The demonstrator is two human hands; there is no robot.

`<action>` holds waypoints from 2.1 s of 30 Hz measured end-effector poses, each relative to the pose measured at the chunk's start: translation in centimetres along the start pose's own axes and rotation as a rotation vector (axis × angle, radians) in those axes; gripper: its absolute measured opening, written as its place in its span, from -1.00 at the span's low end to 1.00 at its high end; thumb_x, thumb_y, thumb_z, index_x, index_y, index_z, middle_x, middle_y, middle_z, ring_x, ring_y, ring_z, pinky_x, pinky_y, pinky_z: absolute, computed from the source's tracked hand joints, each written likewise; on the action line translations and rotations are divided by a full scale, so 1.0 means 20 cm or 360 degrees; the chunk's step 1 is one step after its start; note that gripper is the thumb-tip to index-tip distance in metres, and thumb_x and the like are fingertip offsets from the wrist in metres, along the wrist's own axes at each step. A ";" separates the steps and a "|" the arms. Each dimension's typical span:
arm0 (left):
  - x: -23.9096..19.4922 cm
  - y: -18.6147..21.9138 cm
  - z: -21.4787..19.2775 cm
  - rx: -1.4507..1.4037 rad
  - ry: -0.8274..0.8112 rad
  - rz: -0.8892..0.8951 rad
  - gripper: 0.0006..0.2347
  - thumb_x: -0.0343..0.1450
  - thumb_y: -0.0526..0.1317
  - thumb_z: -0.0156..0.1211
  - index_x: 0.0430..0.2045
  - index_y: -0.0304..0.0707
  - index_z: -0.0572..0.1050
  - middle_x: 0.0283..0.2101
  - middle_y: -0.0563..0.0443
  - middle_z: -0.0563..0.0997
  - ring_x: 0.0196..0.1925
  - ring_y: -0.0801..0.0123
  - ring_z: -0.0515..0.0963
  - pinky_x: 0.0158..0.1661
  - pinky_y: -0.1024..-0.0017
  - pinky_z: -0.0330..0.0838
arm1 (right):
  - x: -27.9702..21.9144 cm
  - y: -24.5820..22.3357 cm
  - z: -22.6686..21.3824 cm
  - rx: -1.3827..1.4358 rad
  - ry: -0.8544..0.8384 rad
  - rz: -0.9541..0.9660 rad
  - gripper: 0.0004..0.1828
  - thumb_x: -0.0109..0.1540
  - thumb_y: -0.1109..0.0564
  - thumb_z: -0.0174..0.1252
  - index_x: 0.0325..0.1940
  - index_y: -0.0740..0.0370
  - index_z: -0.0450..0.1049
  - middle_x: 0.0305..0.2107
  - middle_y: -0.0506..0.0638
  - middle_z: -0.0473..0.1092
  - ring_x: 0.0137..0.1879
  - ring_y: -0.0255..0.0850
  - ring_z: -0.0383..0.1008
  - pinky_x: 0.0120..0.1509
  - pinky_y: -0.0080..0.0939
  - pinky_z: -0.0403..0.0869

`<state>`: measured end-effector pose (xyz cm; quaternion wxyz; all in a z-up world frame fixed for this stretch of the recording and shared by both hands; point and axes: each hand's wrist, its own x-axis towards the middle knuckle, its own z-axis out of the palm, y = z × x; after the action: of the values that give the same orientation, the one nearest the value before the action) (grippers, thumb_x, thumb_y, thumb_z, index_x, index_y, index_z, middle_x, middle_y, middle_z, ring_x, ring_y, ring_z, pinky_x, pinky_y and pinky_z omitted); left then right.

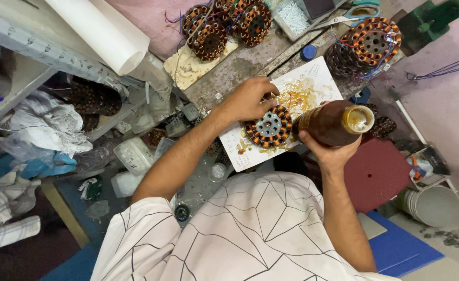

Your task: The person applies a brown liquid from a plastic bottle onto several motor stators sitting on a white sheet, turning them over by hand to coat both sides.

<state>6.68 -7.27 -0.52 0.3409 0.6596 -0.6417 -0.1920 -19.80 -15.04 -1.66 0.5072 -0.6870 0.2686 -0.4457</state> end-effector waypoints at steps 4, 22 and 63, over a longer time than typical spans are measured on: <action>0.01 0.03 0.01 0.0045 -0.0115 -0.0009 -0.88 0.23 -0.34 0.42 -0.45 -0.37 0.64 -0.36 -0.19 0.58 -0.20 0.03 0.59 -0.14 0.16 0.49 | 0.00 0.00 -0.01 -0.0002 0.0008 0.0056 -0.12 0.01 0.18 0.62 0.31 0.28 0.31 0.14 0.00 0.43 0.19 -0.20 0.49 0.44 -0.13 0.46; -0.03 0.12 0.00 0.0415 0.0050 -0.0067 -0.87 0.24 -0.29 0.42 -0.39 -0.16 0.68 -0.04 0.03 0.52 0.16 0.17 0.40 0.22 0.12 0.29 | -0.01 0.03 -0.01 0.0025 0.0015 0.0019 -0.04 0.01 0.25 0.64 0.38 0.28 0.24 0.12 0.02 0.39 0.23 -0.20 0.45 0.44 -0.15 0.45; -0.10 0.35 -0.32 -0.0147 0.0531 -0.0047 -0.57 0.13 -0.61 0.23 -0.12 -0.36 0.56 0.17 -0.23 0.50 0.23 0.00 0.45 0.24 0.05 0.29 | -0.04 0.11 -0.02 -0.0232 0.0136 0.0071 0.02 -0.11 0.02 0.63 0.32 0.24 0.26 0.13 0.04 0.40 0.24 -0.14 0.48 0.41 -0.07 0.47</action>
<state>5.83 -3.63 8.45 0.4698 0.6753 -0.5570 -0.1139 -20.28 -15.27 -4.07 0.4536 -0.6963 0.3371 -0.4425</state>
